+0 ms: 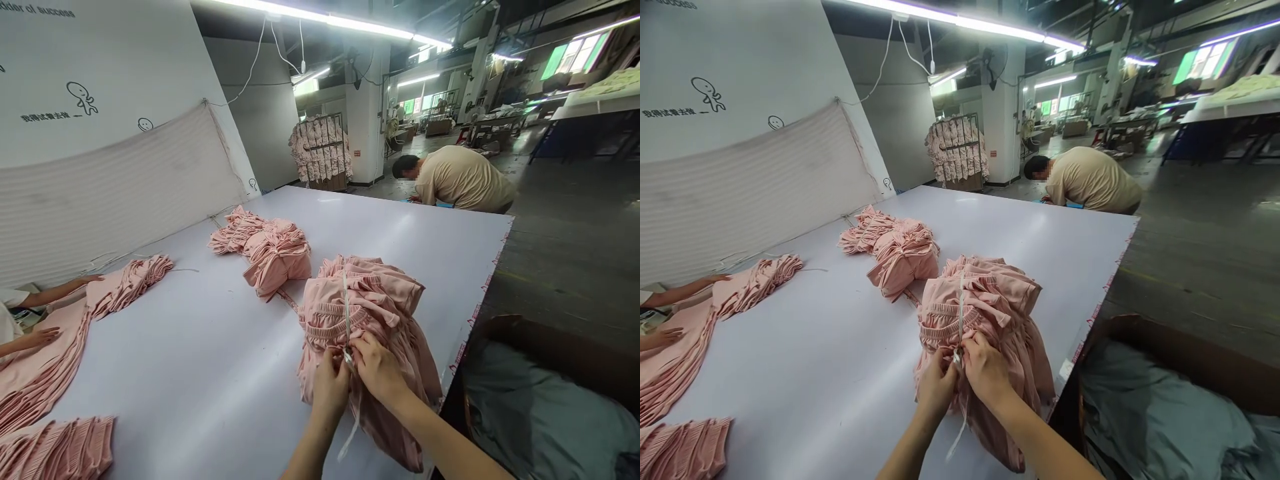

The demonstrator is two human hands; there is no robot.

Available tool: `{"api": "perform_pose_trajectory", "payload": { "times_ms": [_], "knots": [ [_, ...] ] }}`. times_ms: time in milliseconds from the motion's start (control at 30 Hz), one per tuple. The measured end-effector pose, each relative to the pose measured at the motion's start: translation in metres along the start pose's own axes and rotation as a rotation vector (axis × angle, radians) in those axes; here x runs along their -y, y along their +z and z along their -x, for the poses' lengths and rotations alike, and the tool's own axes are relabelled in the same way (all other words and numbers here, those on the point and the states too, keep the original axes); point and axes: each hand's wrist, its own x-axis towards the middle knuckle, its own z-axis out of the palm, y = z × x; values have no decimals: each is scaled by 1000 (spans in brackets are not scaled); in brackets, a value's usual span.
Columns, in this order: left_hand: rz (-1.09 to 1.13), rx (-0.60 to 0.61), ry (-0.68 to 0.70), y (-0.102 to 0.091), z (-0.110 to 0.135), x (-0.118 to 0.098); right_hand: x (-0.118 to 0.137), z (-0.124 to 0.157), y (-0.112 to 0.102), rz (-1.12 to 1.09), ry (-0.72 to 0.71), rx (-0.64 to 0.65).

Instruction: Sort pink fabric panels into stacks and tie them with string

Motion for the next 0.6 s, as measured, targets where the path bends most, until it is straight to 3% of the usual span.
{"api": "perform_pose_trajectory", "payload": {
  "times_ms": [200,333,500,600],
  "knots": [
    [-84,-54,140,-3,-8,1,-3,-8,6,-221,45,20],
    [-42,-80,192,-14,-28,-5,-7,-8,10,-425,16,6],
    [209,-1,53,-17,-53,-4,-1,-10,6,-496,-24,16],
    [335,90,-33,-17,-56,-2,2,-15,2,-409,-86,28]
  ]
}}
